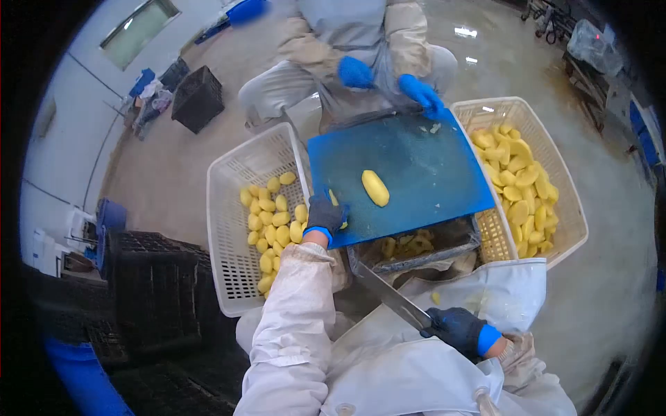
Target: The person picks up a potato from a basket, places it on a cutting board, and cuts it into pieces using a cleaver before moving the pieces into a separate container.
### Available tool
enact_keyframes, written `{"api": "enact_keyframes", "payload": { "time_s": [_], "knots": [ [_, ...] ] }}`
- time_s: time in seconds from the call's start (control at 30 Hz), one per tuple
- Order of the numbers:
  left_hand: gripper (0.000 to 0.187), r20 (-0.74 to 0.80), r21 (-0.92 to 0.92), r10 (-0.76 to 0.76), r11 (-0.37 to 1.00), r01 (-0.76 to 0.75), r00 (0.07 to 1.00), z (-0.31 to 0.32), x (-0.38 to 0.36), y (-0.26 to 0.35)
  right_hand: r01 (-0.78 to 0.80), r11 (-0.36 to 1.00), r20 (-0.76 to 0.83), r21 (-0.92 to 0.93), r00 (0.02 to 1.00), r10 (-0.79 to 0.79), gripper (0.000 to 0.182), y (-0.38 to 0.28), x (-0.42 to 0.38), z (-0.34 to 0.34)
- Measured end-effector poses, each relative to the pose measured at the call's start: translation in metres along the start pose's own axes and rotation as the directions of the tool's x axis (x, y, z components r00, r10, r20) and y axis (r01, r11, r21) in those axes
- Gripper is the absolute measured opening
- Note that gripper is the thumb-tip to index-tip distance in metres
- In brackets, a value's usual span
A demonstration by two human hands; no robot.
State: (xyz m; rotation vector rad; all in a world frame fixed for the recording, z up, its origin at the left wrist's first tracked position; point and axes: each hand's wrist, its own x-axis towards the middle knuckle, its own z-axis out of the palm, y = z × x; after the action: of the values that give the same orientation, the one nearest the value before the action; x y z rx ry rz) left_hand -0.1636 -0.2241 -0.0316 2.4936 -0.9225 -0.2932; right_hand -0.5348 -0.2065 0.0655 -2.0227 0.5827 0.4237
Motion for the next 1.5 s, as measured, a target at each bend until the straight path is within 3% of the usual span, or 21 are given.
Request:
{"api": "enact_keyframes", "payload": {
  "time_s": [0.13, 0.23, 0.33, 0.37, 0.47, 0.5, 0.57, 0.6, 0.63, 0.67, 0.7, 0.77, 0.8, 0.87, 0.97, 1.1, 1.2, 1.27, 1.33, 1.4, 1.5],
  "knots": [
    [0.056, 0.392, -0.105, 0.036, 0.994, 0.006, 0.919, -0.025, 0.009, -0.011, 0.086, 0.996, 0.031, -0.003, 0.996, -0.086, 0.039, 0.015, 0.018, -0.003],
    [0.053, 0.601, -0.773, 0.275, 0.437, 0.460, 0.750, -0.045, 0.002, -0.024, 0.056, 0.998, 0.075, 0.007, 0.996, -0.056, 0.040, 0.021, 0.018, -0.004],
    [0.050, 0.553, -0.780, 0.372, 0.546, 0.306, 0.746, -0.045, 0.006, -0.034, 0.040, 0.999, 0.084, 0.002, 0.996, -0.040, 0.040, 0.029, 0.018, 0.000],
    [0.043, 0.480, -0.647, 0.470, 0.760, -0.063, 0.741, -0.035, 0.017, -0.050, 0.042, 0.999, 0.085, 0.006, 0.996, -0.042, 0.040, 0.030, 0.018, 0.002],
    [0.036, 0.319, -0.423, 0.292, 0.895, -0.140, 0.902, -0.024, 0.010, -0.002, 0.050, 0.997, 0.041, 0.052, 0.998, -0.052, 0.040, 0.035, 0.017, 0.004],
    [0.029, 0.304, -0.564, 0.036, 0.812, 0.149, 0.952, 0.009, 0.022, 0.012, 0.070, 0.997, 0.039, 0.045, 0.997, -0.071, 0.040, 0.037, 0.018, 0.006],
    [0.033, 0.174, 0.433, 0.300, 0.832, -0.346, 0.938, 0.029, 0.011, 0.095, 0.077, 0.996, 0.077, 0.037, 0.994, -0.080, 0.043, 0.035, 0.019, 0.004],
    [0.039, 0.312, 0.409, 0.352, 0.789, -0.459, 0.882, 0.089, 0.037, 0.108, 0.095, 0.995, 0.088, 0.008, 0.992, -0.095, 0.043, 0.034, 0.020, 0.001],
    [0.041, 0.206, 0.063, 0.182, 0.978, -0.198, 0.962, 0.061, 0.002, 0.170, 0.080, 0.997, 0.085, 0.006, 0.993, -0.080, 0.043, 0.032, 0.021, 0.000],
    [0.050, 0.051, 0.235, 0.676, 0.707, -0.667, 0.735, 0.191, 0.056, 0.133, 0.065, 0.998, 0.090, 0.007, 0.994, -0.065, 0.043, 0.033, 0.021, 0.004],
    [0.053, 0.370, -0.131, 0.371, 0.928, -0.347, 0.852, 0.131, 0.015, 0.210, 0.103, 0.994, 0.062, 0.038, 0.992, -0.105, 0.044, 0.042, 0.025, 0.011],
    [0.036, 0.248, -0.410, 0.773, 0.630, -0.659, 0.585, 0.117, -0.030, 0.259, 0.163, 0.987, 0.068, 0.000, 0.984, -0.162, 0.043, 0.051, 0.028, 0.014],
    [0.035, 0.041, -0.784, 0.690, 0.471, -0.405, 0.723, 0.127, -0.047, 0.273, 0.196, 0.981, 0.043, -0.011, 0.980, -0.195, 0.042, 0.053, 0.029, 0.016],
    [0.034, -0.038, -0.674, 0.948, 0.210, -0.709, 0.316, 0.087, -0.050, 0.258, 0.070, 0.994, 0.100, -0.088, 0.993, -0.061, 0.038, 0.043, 0.032, 0.015],
    [0.033, 0.113, -0.833, 0.961, 0.231, -0.503, 0.254, -0.016, -0.047, 0.185, 0.056, 0.997, 0.100, -0.051, 0.994, -0.051, 0.034, 0.029, 0.032, 0.008],
    [0.036, 0.219, -0.899, 0.789, 0.391, -0.195, 0.574, -0.075, 0.004, -0.009, 0.116, 0.992, 0.167, 0.043, 0.978, -0.122, 0.028, 0.046, 0.037, 0.018],
    [0.035, 0.062, -0.608, 0.080, 0.794, -0.026, 0.995, -0.115, 0.015, -0.173, 0.143, 0.990, 0.258, 0.005, 0.956, -0.140, 0.024, 0.038, 0.047, 0.017],
    [0.035, -0.058, -0.293, 0.066, 0.953, -0.080, 0.996, -0.128, -0.001, -0.253, 0.198, 0.957, 0.364, -0.214, 0.925, -0.110, 0.027, 0.025, 0.056, 0.013],
    [0.038, 0.094, -0.336, -0.251, 0.903, 0.268, 0.963, -0.118, -0.002, -0.295, 0.177, 0.949, 0.428, -0.261, 0.902, -0.051, 0.032, 0.006, 0.070, 0.007],
    [0.032, 0.155, 0.203, 0.070, 0.974, -0.101, 0.985, -0.078, 0.002, -0.348, 0.154, 0.930, 0.526, -0.333, 0.849, 0.047, 0.041, -0.010, 0.090, 0.002],
    [0.037, 0.169, -0.169, -0.229, 0.952, 0.257, 0.959, -0.016, 0.017, -0.369, 0.094, 0.961, 0.540, -0.260, 0.839, 0.064, 0.043, -0.015, 0.113, 0.002]
  ]
}}
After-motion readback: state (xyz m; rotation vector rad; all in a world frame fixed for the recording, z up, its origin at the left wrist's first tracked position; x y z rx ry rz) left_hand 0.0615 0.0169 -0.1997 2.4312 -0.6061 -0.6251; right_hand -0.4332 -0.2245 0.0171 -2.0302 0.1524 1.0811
